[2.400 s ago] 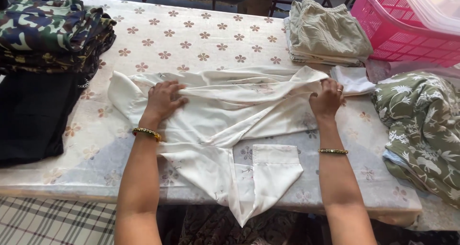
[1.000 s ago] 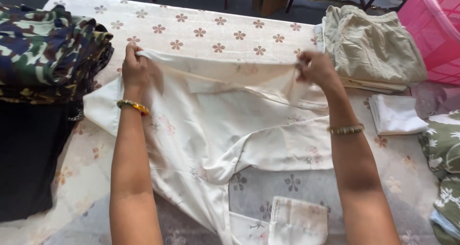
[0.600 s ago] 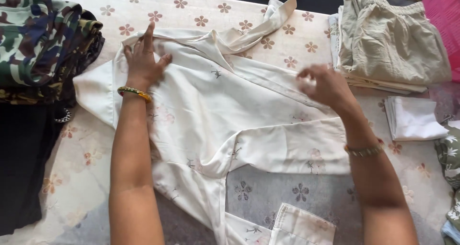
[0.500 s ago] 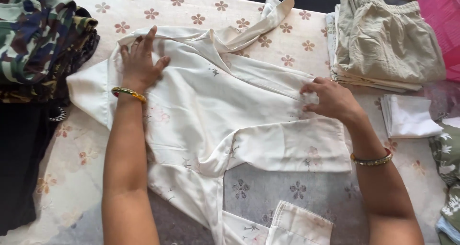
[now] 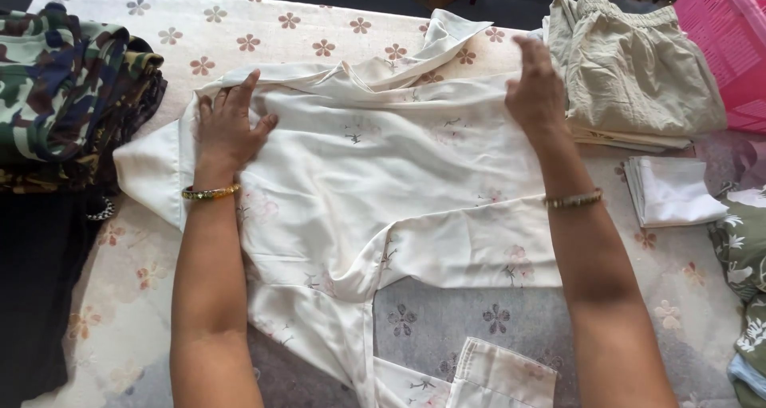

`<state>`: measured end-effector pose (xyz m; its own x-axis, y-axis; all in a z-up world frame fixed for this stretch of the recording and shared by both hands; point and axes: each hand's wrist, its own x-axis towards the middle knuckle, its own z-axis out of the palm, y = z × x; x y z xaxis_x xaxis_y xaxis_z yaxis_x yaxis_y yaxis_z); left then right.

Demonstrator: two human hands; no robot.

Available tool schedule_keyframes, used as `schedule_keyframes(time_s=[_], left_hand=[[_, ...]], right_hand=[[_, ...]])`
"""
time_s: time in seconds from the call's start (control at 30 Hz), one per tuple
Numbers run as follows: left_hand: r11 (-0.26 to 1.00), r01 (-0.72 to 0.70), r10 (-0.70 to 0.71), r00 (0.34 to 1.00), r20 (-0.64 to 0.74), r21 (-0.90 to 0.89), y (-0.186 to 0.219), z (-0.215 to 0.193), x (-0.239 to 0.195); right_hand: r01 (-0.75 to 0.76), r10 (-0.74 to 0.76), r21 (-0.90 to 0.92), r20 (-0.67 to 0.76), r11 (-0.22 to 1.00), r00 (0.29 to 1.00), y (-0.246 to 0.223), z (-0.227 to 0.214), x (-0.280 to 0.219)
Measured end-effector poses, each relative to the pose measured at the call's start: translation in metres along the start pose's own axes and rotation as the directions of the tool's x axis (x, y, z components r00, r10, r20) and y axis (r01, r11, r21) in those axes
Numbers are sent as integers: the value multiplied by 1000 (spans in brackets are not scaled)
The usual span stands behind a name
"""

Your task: Folding various items of clothing on a table.

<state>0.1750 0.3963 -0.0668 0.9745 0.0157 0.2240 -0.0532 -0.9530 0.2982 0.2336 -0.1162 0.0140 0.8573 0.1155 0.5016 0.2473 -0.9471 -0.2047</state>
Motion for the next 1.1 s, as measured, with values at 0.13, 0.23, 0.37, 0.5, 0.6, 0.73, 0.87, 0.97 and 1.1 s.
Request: schedule_keyframes(time_s=[0.13, 0.23, 0.37, 0.5, 0.6, 0.73, 0.87, 0.97, 1.1], left_hand=[[1000, -27, 27, 999, -27, -10, 2, -1, -6], [999, -15, 14, 1000, -12, -49, 11, -11, -6], [982, -75, 83, 996, -37, 175, 2, 6, -4], [917, -181, 174, 983, 53, 356, 45, -28, -53], [904, -380, 409, 903, 136, -197, 67, -61, -127], [832, -455, 529, 823, 208, -317, 65, -101, -219], [844, -344, 483, 822, 303, -410, 44, -105, -281], [888, -312, 399, 888, 229, -338, 28, -79, -296], [901, -344, 358, 934, 4, -265, 18, -74, -300]], right_hand=[[124, -153, 171, 169, 977, 974, -16, -30, -64], [110, -178, 175, 441, 978, 880, -6, -62, -109], [62, -120, 125, 536, 990, 835, 11, -102, -149], [-114, 89, 1, 612, 993, 786, 49, -113, -190], [80, -89, 38, 428, 996, 899, 77, -101, -227], [17, -170, 425, 324, 905, 931, 74, -112, -260], [-193, -65, 604, 378, 773, 924, 87, -99, -283], [-276, 13, 623, 393, 731, 920, 68, -102, -286], [-255, 51, 468, 406, 846, 913, 68, -104, -291]])
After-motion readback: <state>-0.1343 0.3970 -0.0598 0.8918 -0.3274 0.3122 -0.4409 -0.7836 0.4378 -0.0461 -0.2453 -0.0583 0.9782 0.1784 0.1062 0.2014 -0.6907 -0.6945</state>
